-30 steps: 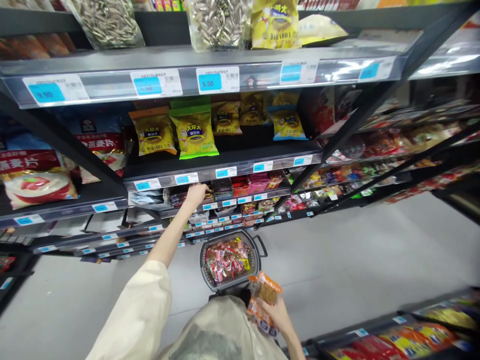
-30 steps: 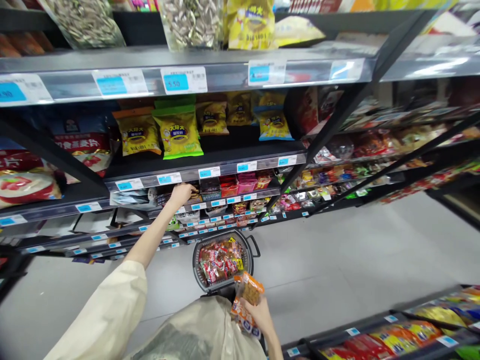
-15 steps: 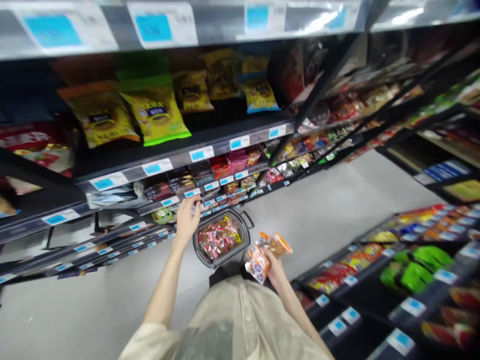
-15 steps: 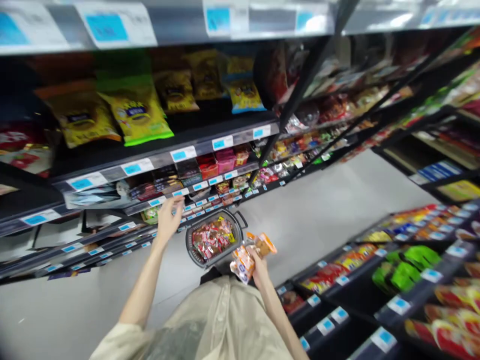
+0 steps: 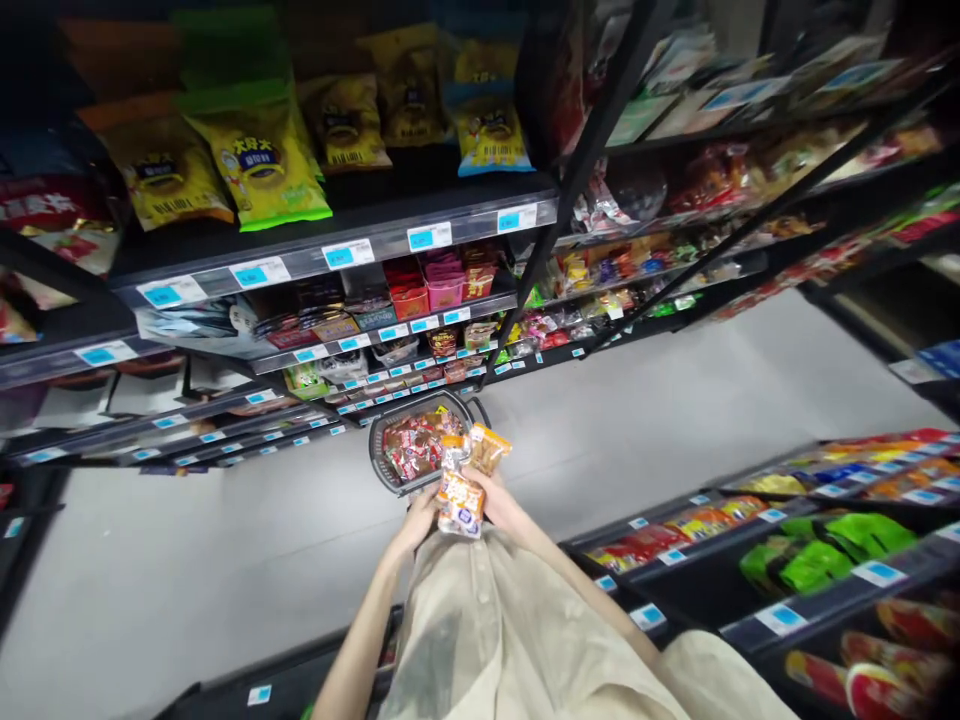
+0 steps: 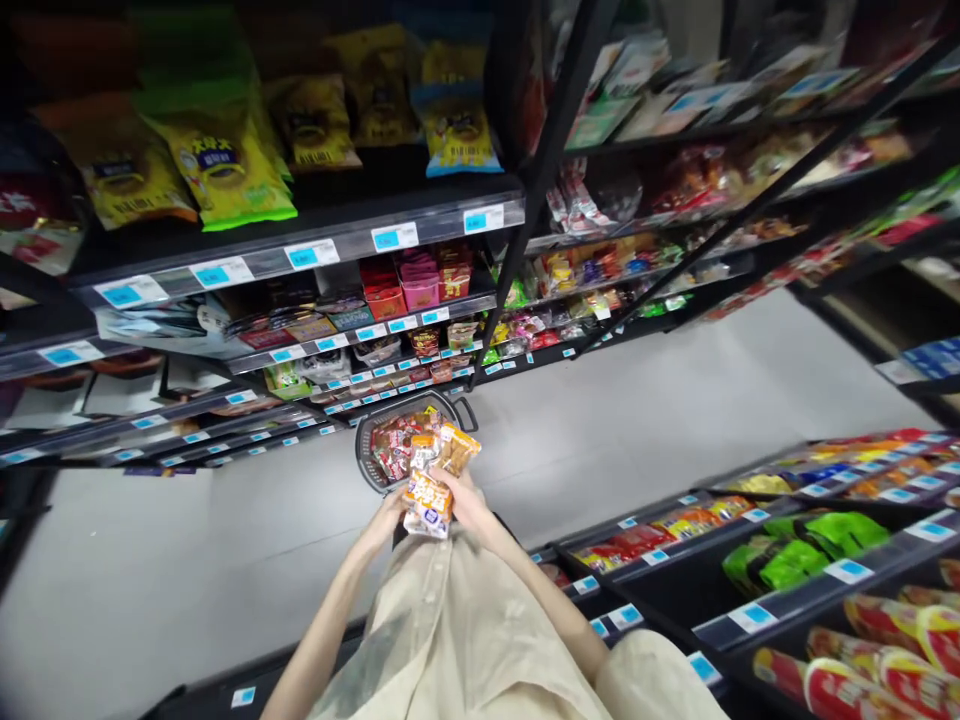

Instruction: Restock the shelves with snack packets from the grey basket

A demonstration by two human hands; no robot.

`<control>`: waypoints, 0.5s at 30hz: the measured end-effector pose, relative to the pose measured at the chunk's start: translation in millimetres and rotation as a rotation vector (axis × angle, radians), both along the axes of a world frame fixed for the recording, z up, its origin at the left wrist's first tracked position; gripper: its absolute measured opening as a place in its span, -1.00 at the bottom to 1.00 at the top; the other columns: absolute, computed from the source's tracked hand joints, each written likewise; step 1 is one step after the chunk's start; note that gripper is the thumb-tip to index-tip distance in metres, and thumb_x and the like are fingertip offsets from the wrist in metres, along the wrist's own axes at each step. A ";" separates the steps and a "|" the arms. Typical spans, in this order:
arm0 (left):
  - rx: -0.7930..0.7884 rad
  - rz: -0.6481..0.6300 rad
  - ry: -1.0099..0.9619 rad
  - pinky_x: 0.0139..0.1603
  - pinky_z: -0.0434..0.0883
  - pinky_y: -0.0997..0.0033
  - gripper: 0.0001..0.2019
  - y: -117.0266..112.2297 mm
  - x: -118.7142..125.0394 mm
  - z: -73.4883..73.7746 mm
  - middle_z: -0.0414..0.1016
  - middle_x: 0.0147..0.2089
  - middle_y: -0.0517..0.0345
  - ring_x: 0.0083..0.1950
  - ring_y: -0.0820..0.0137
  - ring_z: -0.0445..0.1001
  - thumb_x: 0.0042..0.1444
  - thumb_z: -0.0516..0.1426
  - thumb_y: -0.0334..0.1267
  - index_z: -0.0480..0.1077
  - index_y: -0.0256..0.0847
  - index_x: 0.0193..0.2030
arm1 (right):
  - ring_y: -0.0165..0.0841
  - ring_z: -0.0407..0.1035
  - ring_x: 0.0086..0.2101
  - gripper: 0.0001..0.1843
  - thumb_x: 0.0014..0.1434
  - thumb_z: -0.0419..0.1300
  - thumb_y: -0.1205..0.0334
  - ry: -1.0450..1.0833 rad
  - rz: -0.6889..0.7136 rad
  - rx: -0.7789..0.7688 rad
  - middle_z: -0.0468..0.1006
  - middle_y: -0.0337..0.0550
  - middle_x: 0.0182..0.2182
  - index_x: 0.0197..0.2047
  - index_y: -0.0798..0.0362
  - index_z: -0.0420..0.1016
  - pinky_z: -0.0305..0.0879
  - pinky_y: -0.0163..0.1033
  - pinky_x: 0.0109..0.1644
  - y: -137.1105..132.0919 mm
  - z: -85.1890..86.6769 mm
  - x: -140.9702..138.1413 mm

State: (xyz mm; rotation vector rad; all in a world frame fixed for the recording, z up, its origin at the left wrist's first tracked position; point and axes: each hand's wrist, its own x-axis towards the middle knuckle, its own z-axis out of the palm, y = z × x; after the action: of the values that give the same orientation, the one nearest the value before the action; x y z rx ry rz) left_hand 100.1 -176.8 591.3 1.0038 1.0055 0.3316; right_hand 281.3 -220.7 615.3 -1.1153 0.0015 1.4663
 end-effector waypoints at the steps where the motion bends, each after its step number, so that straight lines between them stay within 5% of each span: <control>1: -0.048 0.005 -0.056 0.15 0.51 0.09 -0.57 0.6 10.3 4.7 0.67 0.11 -0.08 0.07 0.08 0.62 0.10 0.24 -0.08 0.58 -0.19 0.08 | -0.17 0.68 -0.22 -0.34 -0.11 0.60 0.19 0.005 0.006 -0.008 0.77 -0.15 -0.16 0.07 -0.02 0.55 0.61 -0.08 -0.03 -10.4 -1.7 8.8; 5: -0.153 0.061 -0.102 -0.02 0.56 0.19 -0.55 -22.0 60.8 10.3 0.69 0.04 -0.08 -0.06 0.14 0.66 0.17 0.27 0.04 0.57 -0.19 0.09 | -0.13 0.68 -0.19 -0.37 -0.15 0.61 0.22 -0.028 0.097 0.029 0.77 -0.10 -0.14 0.02 0.00 0.58 0.59 -0.05 -0.01 -48.3 -5.2 51.0; 10: -0.287 0.390 -0.263 0.11 0.56 0.13 -0.31 -91.4 123.8 7.6 0.70 0.04 -0.17 0.04 0.06 0.67 0.10 0.28 0.36 0.60 -0.26 0.06 | -0.10 0.68 -0.17 -0.48 -0.16 0.63 0.17 -0.118 0.141 0.022 0.78 -0.06 -0.13 -0.10 0.02 0.64 0.58 -0.03 0.03 -82.7 -3.2 96.5; 15: -0.276 0.585 -0.252 0.09 0.56 0.20 -0.40 -134.1 143.2 8.2 0.70 0.05 -0.10 0.00 0.14 0.68 -0.01 0.45 0.18 0.59 -0.23 0.03 | -0.09 0.67 -0.16 -0.51 -0.14 0.63 0.12 -0.127 0.131 0.016 0.77 -0.06 -0.14 -0.13 0.03 0.65 0.58 -0.03 0.02 -109.9 -6.6 111.9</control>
State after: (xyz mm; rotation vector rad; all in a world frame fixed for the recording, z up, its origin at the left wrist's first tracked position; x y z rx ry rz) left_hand 243.3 -310.9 599.5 0.3895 1.0643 0.7583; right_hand 393.2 -330.6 608.7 -1.2122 -0.1748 1.5057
